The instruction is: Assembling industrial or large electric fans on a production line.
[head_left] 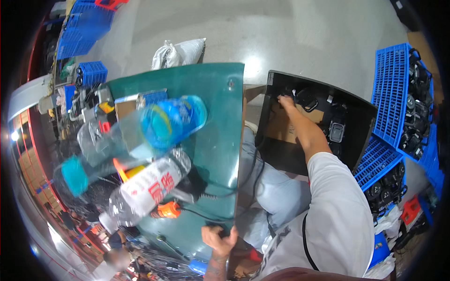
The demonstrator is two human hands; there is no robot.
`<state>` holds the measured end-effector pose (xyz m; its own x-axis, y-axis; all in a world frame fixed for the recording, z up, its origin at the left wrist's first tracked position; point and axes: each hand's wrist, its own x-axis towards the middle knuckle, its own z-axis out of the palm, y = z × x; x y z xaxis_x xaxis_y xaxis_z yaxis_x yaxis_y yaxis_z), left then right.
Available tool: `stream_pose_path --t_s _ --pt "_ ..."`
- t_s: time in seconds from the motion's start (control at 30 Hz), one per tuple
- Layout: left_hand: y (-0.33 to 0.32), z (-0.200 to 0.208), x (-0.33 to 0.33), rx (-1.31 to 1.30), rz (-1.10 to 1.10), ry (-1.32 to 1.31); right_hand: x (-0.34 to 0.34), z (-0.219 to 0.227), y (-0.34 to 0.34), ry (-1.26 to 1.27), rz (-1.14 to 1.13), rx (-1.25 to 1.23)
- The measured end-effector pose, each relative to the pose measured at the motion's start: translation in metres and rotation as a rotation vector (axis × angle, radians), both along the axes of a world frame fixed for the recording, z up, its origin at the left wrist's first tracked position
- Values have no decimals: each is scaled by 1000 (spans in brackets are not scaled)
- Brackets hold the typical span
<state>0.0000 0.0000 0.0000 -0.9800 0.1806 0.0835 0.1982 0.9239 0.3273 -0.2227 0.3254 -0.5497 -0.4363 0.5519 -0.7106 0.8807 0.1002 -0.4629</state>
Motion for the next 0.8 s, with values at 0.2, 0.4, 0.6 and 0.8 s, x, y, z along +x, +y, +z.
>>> stream_pose_path --t_s 0.2,0.4,0.6,0.8 --pt "15 12 3 -31 64 77 69 125 33 312 195 -423" --pt "17 23 9 140 151 135 132 338 36 275 1222 -188" --pt "13 32 93 449 -112 11 162 580 -35 387 1919 -681" --pt "-4 51 177 466 149 215 179 641 -170 309 1573 -1196"
